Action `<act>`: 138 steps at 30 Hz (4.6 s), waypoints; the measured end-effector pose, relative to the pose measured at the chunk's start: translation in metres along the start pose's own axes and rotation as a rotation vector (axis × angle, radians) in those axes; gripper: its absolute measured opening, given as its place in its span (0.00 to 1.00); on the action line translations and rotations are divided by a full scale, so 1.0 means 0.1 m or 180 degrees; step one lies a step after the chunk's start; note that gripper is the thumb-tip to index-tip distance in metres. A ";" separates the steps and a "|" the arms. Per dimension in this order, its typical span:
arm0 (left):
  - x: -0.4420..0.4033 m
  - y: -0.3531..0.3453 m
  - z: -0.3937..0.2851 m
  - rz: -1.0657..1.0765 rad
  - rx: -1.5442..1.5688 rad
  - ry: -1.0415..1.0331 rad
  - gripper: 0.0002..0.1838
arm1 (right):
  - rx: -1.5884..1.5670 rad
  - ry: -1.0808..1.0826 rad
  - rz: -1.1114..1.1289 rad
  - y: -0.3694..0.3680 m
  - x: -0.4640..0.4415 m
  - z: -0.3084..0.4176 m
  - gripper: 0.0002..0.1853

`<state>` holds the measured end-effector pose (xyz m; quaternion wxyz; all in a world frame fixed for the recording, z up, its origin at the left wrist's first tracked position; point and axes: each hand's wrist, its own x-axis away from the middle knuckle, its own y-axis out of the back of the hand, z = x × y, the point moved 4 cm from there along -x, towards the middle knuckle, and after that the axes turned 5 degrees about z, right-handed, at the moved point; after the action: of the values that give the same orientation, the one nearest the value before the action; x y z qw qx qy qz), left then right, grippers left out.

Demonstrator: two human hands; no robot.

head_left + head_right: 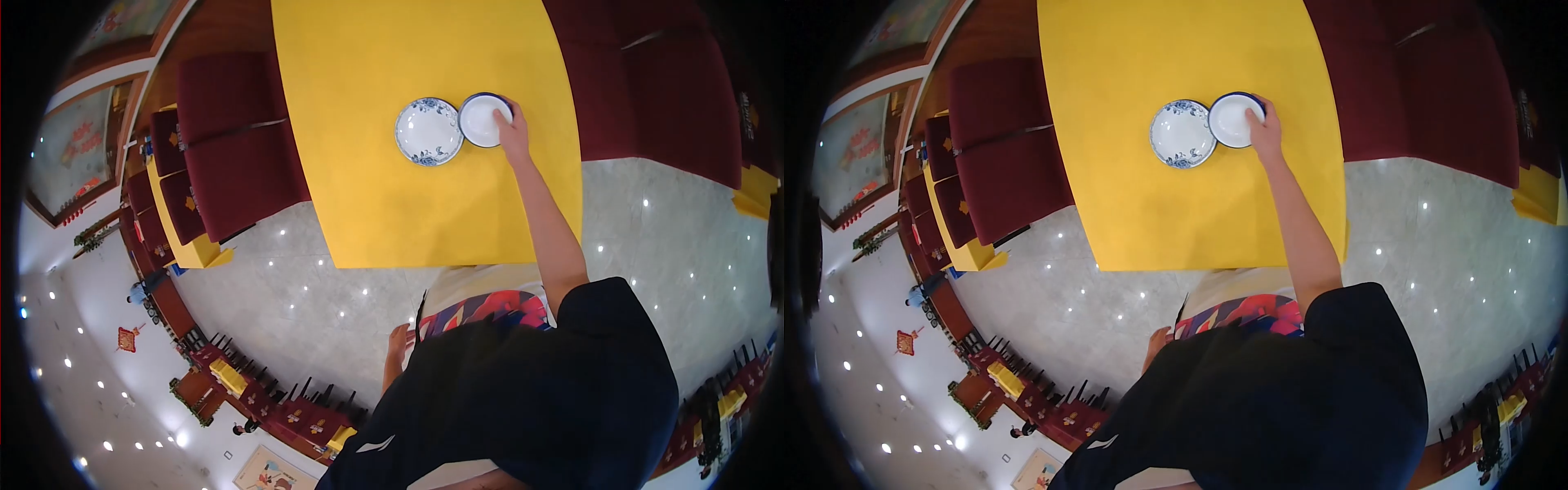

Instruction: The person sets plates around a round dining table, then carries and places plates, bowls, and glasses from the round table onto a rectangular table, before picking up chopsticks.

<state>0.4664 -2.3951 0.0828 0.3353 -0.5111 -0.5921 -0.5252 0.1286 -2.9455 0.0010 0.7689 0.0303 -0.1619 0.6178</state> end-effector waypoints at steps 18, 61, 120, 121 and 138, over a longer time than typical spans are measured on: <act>-0.06 0.50 -1.26 -0.0094 0.0349 -0.0790 0.22 | 0.1713 0.0140 -0.0012 0.23 -0.26 0.13 0.23; -0.56 -2.79 -0.25 0.2650 -0.5312 -0.2182 0.13 | -0.4326 -0.1911 -0.5158 -2.36 10.57 -4.61 0.11; 3.92 -5.54 14.24 0.3923 -0.7459 -0.0767 0.18 | -0.4162 -0.1004 -0.7670 1.30 22.14 -6.79 0.12; 3.74 -5.65 14.35 0.3878 -0.7270 -0.0604 0.18 | -0.3998 -0.0790 -0.7755 1.55 22.48 -6.64 0.11; 3.06 -6.91 17.62 0.5918 -0.8204 -0.5657 0.13 | -0.3513 -0.1885 -0.5438 3.40 24.94 -7.42 0.14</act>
<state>-0.0262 -0.5668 -0.2176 0.4536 0.6450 -0.6008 -0.1313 0.4191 -0.3374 -0.0384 0.7852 -0.0701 -0.5260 -0.3192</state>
